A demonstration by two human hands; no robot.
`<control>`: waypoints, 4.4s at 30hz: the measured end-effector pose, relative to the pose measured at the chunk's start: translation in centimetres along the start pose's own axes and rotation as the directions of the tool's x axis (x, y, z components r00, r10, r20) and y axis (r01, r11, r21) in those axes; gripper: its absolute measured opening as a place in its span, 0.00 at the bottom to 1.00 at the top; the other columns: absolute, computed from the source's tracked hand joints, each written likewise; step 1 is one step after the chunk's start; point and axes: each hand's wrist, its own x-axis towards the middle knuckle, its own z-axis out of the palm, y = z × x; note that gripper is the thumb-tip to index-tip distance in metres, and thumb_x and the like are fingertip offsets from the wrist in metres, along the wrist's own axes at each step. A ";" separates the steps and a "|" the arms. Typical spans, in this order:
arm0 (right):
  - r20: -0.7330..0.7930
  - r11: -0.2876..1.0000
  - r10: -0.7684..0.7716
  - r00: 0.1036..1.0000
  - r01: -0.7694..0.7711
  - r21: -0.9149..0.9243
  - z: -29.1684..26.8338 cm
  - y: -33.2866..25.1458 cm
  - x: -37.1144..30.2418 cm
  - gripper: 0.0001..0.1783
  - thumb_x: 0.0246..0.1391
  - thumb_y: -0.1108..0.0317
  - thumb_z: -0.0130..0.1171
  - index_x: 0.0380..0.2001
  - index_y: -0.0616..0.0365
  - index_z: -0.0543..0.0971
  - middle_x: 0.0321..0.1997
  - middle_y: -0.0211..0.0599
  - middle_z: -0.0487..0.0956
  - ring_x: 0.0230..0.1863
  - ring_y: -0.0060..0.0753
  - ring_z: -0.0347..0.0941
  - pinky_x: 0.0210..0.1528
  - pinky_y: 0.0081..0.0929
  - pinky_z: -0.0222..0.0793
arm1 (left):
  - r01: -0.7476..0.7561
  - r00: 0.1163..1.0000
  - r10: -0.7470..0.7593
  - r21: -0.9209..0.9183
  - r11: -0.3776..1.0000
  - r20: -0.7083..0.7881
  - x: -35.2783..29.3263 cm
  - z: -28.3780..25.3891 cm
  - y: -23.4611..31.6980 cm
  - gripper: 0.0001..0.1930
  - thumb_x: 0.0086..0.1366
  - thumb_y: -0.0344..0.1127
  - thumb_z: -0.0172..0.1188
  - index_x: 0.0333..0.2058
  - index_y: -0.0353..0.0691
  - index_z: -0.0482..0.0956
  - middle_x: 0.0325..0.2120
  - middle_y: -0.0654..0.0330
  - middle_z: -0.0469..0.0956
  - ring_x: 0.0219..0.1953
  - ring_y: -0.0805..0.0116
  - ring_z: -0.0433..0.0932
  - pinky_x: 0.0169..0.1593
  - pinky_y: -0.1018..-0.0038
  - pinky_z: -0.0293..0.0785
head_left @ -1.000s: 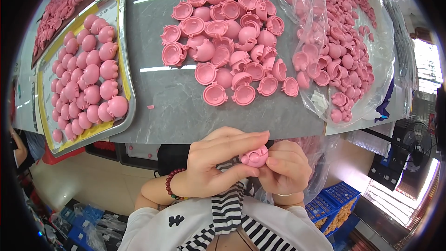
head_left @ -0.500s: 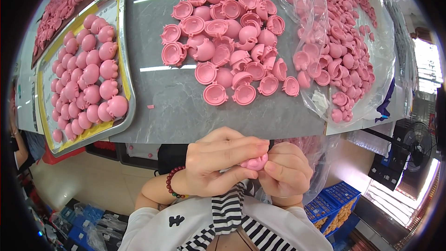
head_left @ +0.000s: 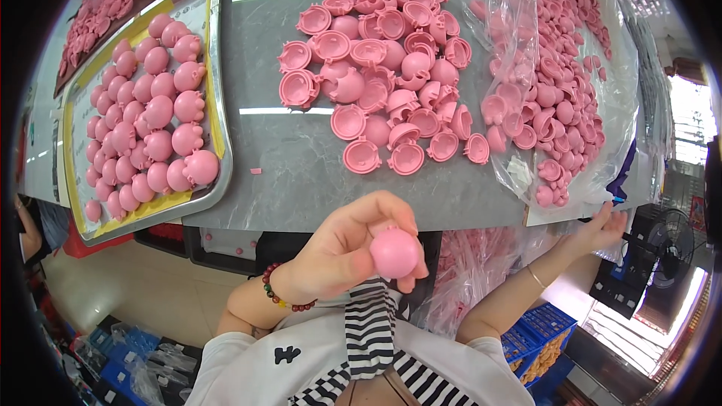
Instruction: The worker applies glue to the edges of pink plastic shell halves and joins them together to form small spheres.
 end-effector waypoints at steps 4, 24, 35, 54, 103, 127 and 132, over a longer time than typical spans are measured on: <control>0.358 0.880 0.385 0.851 -0.455 0.137 0.8 3.3 1.1 0.24 0.53 0.60 0.49 0.49 0.65 0.63 0.48 0.40 0.67 0.44 0.27 0.64 0.45 0.23 0.59 | 0.086 0.974 -0.071 0.062 0.994 -0.215 0.2 1.6 0.5 0.28 0.52 0.51 0.58 0.43 0.35 0.64 0.33 0.51 0.73 0.33 0.67 0.75 0.38 0.74 0.71; 0.332 0.946 0.236 0.913 -0.294 0.136 -1.3 0.6 1.8 0.19 0.57 0.58 0.44 0.39 0.64 0.74 0.34 0.33 0.75 0.34 0.22 0.67 0.37 0.19 0.63 | 0.010 0.988 0.019 0.185 0.983 -0.155 -1.0 0.8 0.7 0.23 0.45 0.29 0.66 0.41 0.29 0.69 0.35 0.43 0.74 0.41 0.57 0.74 0.46 0.66 0.71; 0.054 0.988 0.064 0.997 -0.070 0.134 -1.2 1.9 -1.6 0.16 0.46 0.64 0.56 0.37 0.64 0.72 0.35 0.38 0.73 0.30 0.28 0.66 0.33 0.25 0.62 | 0.015 0.986 0.025 0.238 0.971 -0.163 -1.0 0.8 0.4 0.24 0.46 0.31 0.66 0.41 0.27 0.69 0.35 0.42 0.74 0.39 0.58 0.75 0.44 0.67 0.72; 0.578 0.924 -0.381 0.721 0.284 0.254 -0.6 -9.9 -6.3 0.09 0.35 0.78 0.60 0.27 0.58 0.77 0.24 0.33 0.73 0.27 0.33 0.67 0.32 0.25 0.61 | 0.014 0.985 0.051 0.375 0.927 -0.165 -0.1 1.6 -0.4 0.21 0.54 0.28 0.57 0.46 0.28 0.64 0.40 0.45 0.71 0.44 0.59 0.72 0.47 0.69 0.70; 0.678 0.893 -0.405 0.614 0.425 0.149 -3.0 -13.2 -6.1 0.10 0.31 0.68 0.64 0.24 0.46 0.81 0.51 0.38 0.66 0.53 0.43 0.54 0.53 0.31 0.47 | 0.037 0.987 0.029 0.402 0.915 -0.157 -0.4 2.3 0.1 0.20 0.58 0.32 0.53 0.47 0.30 0.60 0.43 0.44 0.69 0.48 0.59 0.69 0.52 0.66 0.64; 0.193 0.959 -0.214 0.958 0.168 0.229 -3.0 -4.6 -3.0 0.14 0.45 0.64 0.53 0.32 0.64 0.74 0.35 0.38 0.71 0.37 0.32 0.65 0.39 0.24 0.60 | 0.692 0.712 0.702 0.149 -0.706 0.021 -2.8 1.8 11.5 0.21 0.62 0.43 0.40 0.51 0.40 0.65 0.52 0.58 0.64 0.59 0.56 0.54 0.59 0.60 0.36; 0.044 0.993 0.109 0.993 -0.110 0.030 0.4 2.7 0.0 0.17 0.46 0.66 0.56 0.38 0.66 0.72 0.40 0.41 0.71 0.39 0.34 0.66 0.43 0.25 0.61 | 0.259 0.767 0.567 0.665 -0.700 0.299 -0.7 3.3 6.6 0.15 0.47 0.28 0.61 0.37 0.38 0.76 0.38 0.56 0.74 0.39 0.60 0.72 0.44 0.69 0.66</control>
